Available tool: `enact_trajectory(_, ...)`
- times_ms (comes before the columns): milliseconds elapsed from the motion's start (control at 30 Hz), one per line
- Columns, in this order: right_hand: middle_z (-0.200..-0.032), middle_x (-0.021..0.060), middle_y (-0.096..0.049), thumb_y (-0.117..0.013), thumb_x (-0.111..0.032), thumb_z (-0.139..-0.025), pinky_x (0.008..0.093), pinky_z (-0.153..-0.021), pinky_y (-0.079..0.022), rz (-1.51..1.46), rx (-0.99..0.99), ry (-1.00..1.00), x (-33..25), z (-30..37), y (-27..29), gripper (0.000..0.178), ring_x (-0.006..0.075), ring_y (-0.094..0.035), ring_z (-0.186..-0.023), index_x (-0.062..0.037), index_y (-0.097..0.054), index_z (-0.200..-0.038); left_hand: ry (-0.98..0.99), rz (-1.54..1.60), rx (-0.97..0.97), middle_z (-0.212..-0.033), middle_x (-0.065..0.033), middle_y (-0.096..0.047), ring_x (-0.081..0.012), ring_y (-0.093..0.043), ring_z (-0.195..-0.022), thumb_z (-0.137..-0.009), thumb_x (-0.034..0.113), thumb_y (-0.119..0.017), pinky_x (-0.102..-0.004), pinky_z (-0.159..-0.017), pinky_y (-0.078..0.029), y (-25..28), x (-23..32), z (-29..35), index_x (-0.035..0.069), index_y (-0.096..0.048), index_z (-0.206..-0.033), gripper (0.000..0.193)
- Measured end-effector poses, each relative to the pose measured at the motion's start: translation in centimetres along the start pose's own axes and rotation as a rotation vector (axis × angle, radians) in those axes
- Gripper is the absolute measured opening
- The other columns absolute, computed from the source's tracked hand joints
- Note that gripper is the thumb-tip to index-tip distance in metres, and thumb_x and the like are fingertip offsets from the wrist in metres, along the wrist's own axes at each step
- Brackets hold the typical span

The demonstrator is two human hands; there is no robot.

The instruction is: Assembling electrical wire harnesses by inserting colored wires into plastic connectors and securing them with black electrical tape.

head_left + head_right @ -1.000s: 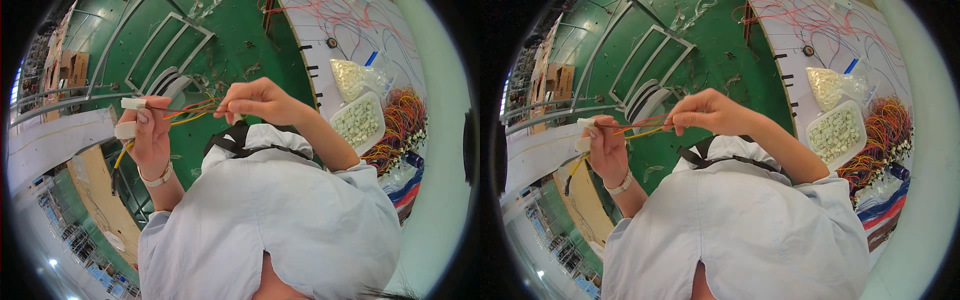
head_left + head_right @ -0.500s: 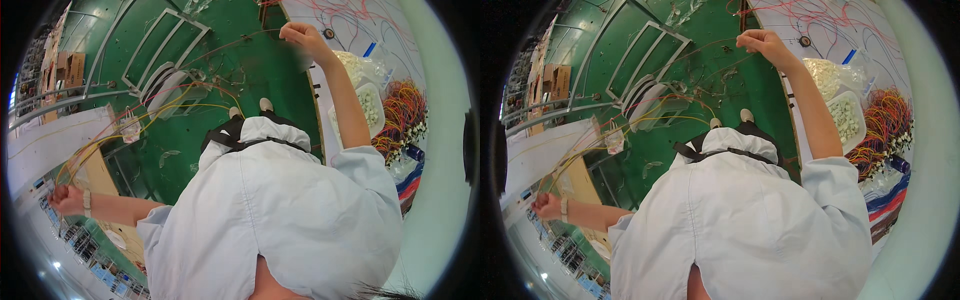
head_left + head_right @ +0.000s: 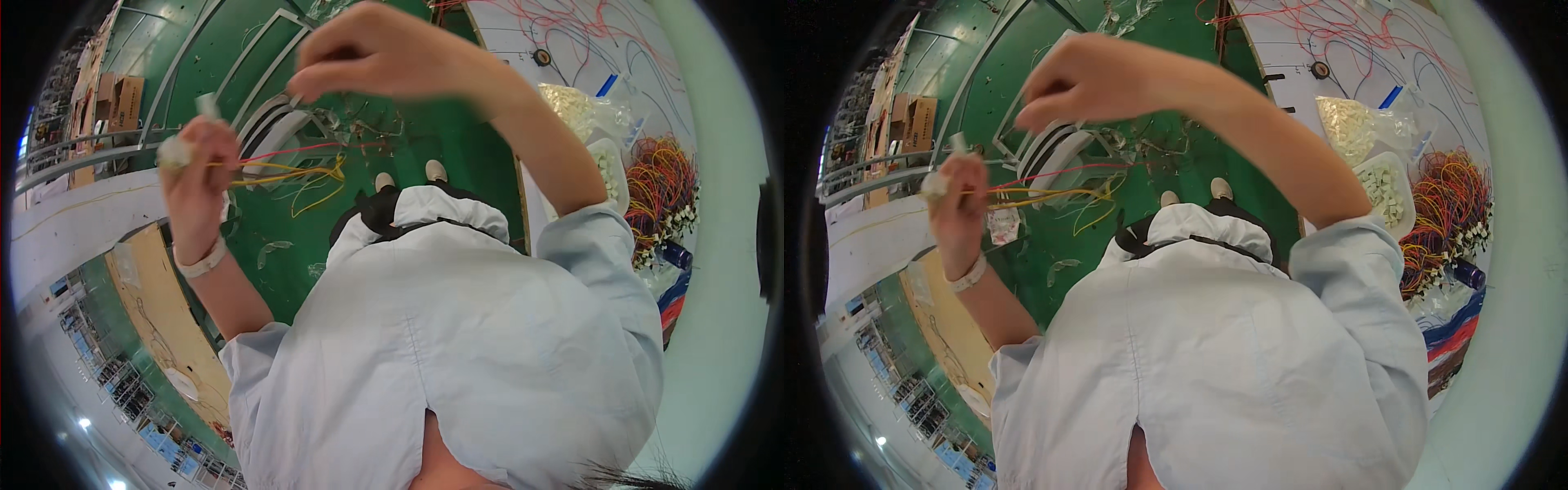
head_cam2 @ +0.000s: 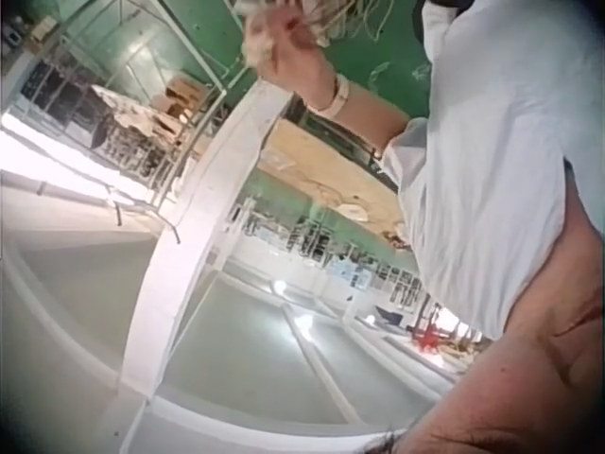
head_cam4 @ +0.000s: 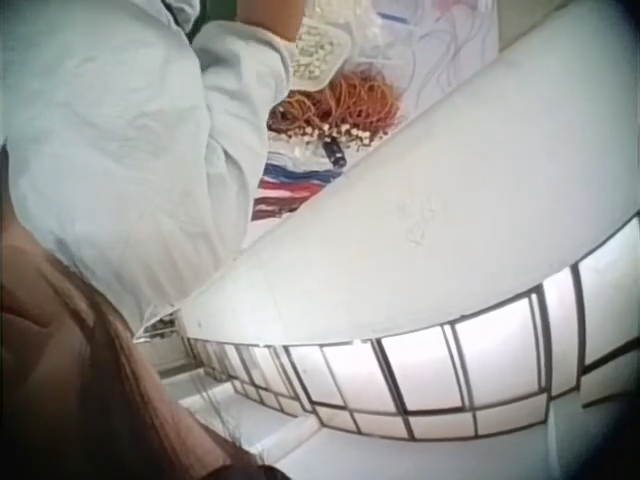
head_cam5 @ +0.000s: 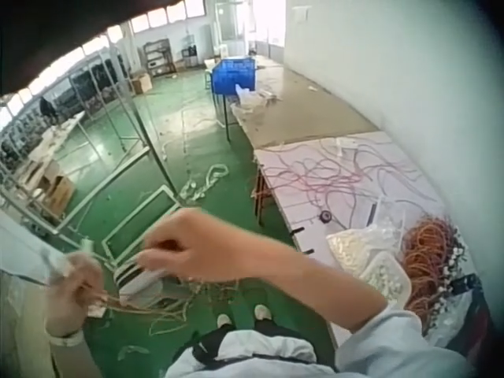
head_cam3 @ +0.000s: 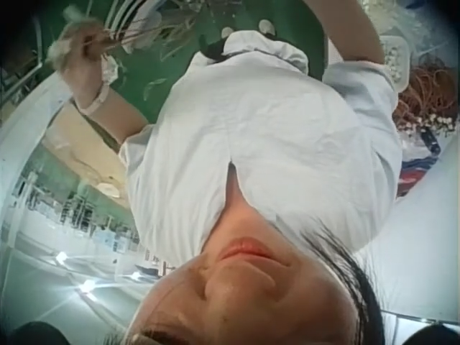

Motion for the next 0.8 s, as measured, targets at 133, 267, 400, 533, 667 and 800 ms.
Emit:
enact_trajectory(133,-0.064,-0.0046,-0.048,-0.056,-0.029,-0.093,0.0215,-0.046,-0.027,-0.327,0.080,-0.314,6.5,6.3,6.1,0.027,0.0029,-0.036,-0.052,-0.0051,-0.062,-0.082,-0.005,0.284,0.423,-0.073,0.0002,-0.043,-0.0020,-0.021,-0.046,-0.096,0.014,-0.047,-0.0183,-0.040,-0.017,12.1,2.0,3.3,0.007,-0.045,-0.078,0.019)
enact_trajectory(267,-0.066,-0.0065,-0.030,-0.049,-0.027,-0.097,0.0191,-0.048,-0.020,-0.682,0.248,-0.433,14.1,16.0,11.5,0.029,0.0035,-0.024,-0.055,-0.0095,-0.046,-0.075,-0.210,0.387,0.689,-0.076,-0.0008,-0.046,-0.0036,-0.021,-0.046,-0.096,0.013,-0.049,-0.0187,-0.040,-0.019,23.9,3.1,7.8,0.004,-0.047,-0.081,0.017)
enact_trajectory(400,-0.063,-0.0061,-0.029,-0.047,-0.028,-0.098,0.0180,-0.049,-0.023,-0.882,0.393,-0.416,16.5,22.4,15.3,0.034,0.0032,-0.026,-0.054,-0.0115,-0.039,-0.069,-0.384,0.295,1.066,-0.081,-0.0060,-0.058,-0.0079,-0.036,-0.048,-0.094,0.011,-0.052,-0.0210,-0.043,-0.028,37.4,3.3,16.7,-0.001,-0.055,-0.082,0.017)
enact_trajectory(533,-0.066,-0.0055,-0.030,-0.046,-0.025,-0.099,0.0184,-0.048,-0.025,-0.971,0.558,-0.411,17.6,27.0,17.7,0.033,0.0040,-0.027,-0.056,-0.0110,-0.036,-0.070,-0.509,0.275,1.093,-0.074,-0.0081,-0.060,-0.0128,-0.046,-0.053,-0.092,0.010,-0.052,-0.0240,-0.046,-0.032,39.8,3.9,19.0,-0.002,-0.059,-0.081,0.018)
enact_trajectory(667,-0.066,-0.0055,-0.030,-0.047,-0.024,-0.098,0.0179,-0.048,-0.024,-0.923,0.504,-0.467,17.8,29.0,18.0,0.032,0.0037,-0.027,-0.055,-0.0103,-0.037,-0.071,-0.540,0.108,1.315,-0.068,-0.0063,-0.055,-0.0129,-0.041,-0.050,-0.087,0.007,-0.055,-0.0240,-0.045,-0.030,39.9,6.5,20.8,-0.001,-0.060,-0.077,0.013)
enact_trajectory(800,-0.066,-0.0052,-0.029,-0.048,-0.025,-0.098,0.0177,-0.047,-0.023,-0.939,0.604,-0.519,18.3,32.3,20.0,0.032,0.0037,-0.025,-0.055,-0.0103,-0.038,-0.071,-0.553,0.045,1.303,-0.066,-0.0053,-0.053,-0.0125,-0.038,-0.049,-0.086,0.006,-0.055,-0.0239,-0.046,-0.029,48.7,10.0,26.3,-0.002,-0.061,-0.078,0.013)
Point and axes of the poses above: each hand's wrist, its own z-axis away from the middle knuckle, its own y-axis out of the back of the hand, x = y × z, the point moved 8 cm from there along -z, towards the middle knuckle
